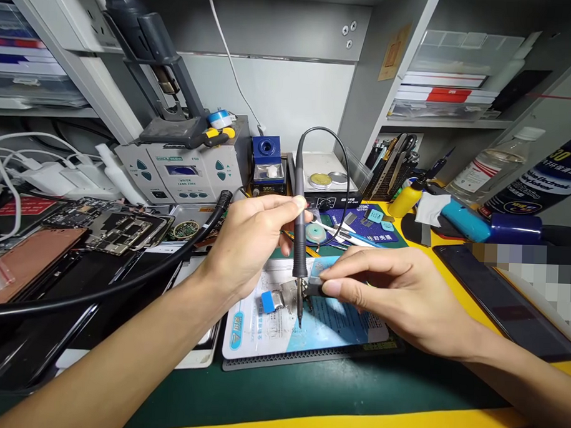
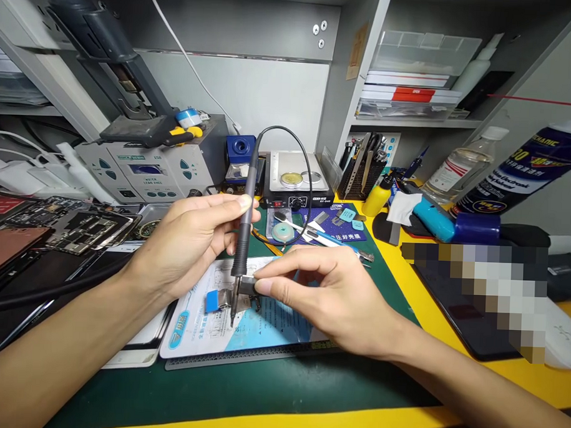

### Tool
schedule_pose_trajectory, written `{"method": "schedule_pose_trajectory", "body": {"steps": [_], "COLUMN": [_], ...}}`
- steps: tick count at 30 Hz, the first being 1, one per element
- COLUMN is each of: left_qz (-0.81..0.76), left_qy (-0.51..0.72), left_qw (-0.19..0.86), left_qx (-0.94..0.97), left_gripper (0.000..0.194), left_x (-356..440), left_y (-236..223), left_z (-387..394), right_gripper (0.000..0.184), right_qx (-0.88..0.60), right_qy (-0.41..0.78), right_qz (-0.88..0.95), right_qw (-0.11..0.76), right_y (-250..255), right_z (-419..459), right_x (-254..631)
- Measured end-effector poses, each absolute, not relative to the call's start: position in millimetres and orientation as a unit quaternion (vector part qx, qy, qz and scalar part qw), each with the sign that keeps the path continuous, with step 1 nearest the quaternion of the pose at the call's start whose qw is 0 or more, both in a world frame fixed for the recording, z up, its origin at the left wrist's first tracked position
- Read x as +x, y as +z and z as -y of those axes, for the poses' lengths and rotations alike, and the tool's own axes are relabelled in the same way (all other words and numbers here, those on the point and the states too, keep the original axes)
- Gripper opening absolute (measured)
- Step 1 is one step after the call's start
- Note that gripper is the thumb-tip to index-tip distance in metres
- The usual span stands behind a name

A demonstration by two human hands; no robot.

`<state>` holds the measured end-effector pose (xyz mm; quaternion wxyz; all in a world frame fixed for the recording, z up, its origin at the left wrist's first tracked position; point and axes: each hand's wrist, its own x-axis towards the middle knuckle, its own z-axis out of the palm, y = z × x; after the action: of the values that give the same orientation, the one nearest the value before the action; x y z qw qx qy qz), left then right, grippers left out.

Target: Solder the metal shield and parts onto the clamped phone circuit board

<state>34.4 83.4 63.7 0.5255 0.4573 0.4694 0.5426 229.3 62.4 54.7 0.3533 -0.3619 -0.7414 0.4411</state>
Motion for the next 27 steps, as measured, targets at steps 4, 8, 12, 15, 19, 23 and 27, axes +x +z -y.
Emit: {"method": "schedule_pose_trajectory", "body": {"steps": [4,8,12,15,19,23,27], "left_qz": [-0.47,-0.472,-0.476,-0.482,-0.483,-0.481,-0.481], "left_qy": [0.543,0.546,0.544,0.542,0.54,0.54,0.542], "left_qw": [0.525,0.521,0.514,0.508,0.506,0.505,0.505], "left_qx": [0.456,0.457,0.461,0.464,0.468,0.471,0.469], "left_gripper": [0.02,0.02,0.02,0.021,0.021,0.023,0.025], "left_x": [34.5,33.3,33.3,33.7,33.7,33.6,33.8], "left_y": [63.5,63.4,63.0,62.9,62.4,60.6,59.5], "left_z": [-83.7,-82.9,-82.3,-82.6,-83.9,-84.5,-83.9], "right_gripper": [0.011,0.011,0.007,0.007,0.008,0.009,0.011], "right_qx": [-0.385,-0.388,-0.364,-0.356,-0.348,-0.342,-0.321], "right_qy": [0.428,0.402,0.387,0.367,0.351,0.361,0.41], "right_qz": [0.739,0.749,0.762,0.772,0.785,0.789,0.789], "right_qw": [0.35,0.357,0.371,0.377,0.373,0.36,0.326], "right_y": [55.3,54.6,52.0,50.8,51.1,51.7,53.7], "right_z": [-62.6,-61.7,-58.6,-56.5,-56.5,-57.2,-56.4], "right_x": [229.4,226.6,225.1,225.5,225.6,224.3,224.1]}}
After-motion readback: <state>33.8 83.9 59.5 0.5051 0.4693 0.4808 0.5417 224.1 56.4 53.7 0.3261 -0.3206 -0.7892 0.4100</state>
